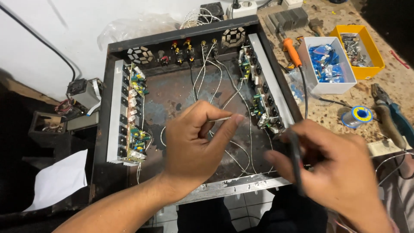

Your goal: The person is repairing an electronic amplifier by stripping wire ends, twisting the strands, and soldering them onto the circuit board.

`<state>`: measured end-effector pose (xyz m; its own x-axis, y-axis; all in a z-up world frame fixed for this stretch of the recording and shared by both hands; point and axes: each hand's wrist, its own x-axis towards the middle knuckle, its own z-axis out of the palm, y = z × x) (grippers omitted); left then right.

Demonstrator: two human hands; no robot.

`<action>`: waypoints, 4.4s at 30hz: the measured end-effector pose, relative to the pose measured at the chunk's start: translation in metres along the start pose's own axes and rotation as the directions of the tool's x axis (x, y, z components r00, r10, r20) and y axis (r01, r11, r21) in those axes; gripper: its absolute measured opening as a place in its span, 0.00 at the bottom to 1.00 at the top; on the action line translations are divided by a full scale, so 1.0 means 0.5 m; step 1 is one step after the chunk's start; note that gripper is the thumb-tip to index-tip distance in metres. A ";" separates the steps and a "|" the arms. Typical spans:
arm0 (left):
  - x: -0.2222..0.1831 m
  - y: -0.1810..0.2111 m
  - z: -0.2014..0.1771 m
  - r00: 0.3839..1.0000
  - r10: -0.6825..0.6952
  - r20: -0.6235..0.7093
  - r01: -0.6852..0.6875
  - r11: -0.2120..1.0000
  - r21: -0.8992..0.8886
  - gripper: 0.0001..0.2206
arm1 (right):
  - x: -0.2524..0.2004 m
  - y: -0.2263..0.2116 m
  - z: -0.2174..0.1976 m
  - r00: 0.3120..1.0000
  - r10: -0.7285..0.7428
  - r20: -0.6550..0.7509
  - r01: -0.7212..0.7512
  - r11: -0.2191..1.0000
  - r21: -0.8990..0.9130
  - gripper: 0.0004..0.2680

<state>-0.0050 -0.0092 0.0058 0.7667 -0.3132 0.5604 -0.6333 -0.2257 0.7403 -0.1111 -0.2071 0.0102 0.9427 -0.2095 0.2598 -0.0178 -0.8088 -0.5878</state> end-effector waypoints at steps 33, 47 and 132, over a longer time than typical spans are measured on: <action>0.021 -0.249 0.157 0.284 0.113 0.952 -0.560 0.826 0.069 0.09 | -0.370 0.543 0.001 0.768 0.631 -0.111 -0.620 0.776 0.118 0.15; -0.090 -0.210 0.197 0.243 0.413 0.878 -0.548 0.805 -0.227 0.07 | -0.308 0.532 -0.017 0.821 0.570 0.026 -0.567 0.811 0.140 0.19; 0.034 0.048 0.059 0.887 0.334 0.319 -0.251 0.928 -0.275 0.11 | -0.015 0.007 -0.012 0.955 -0.245 -0.170 0.252 0.968 0.018 0.09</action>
<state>-0.0104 -0.0471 0.0221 0.4349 -0.6477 0.6256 -0.7511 0.1223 0.6488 -0.1202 -0.2115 0.0107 0.8477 -0.0951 0.5219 0.2259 -0.8255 -0.5173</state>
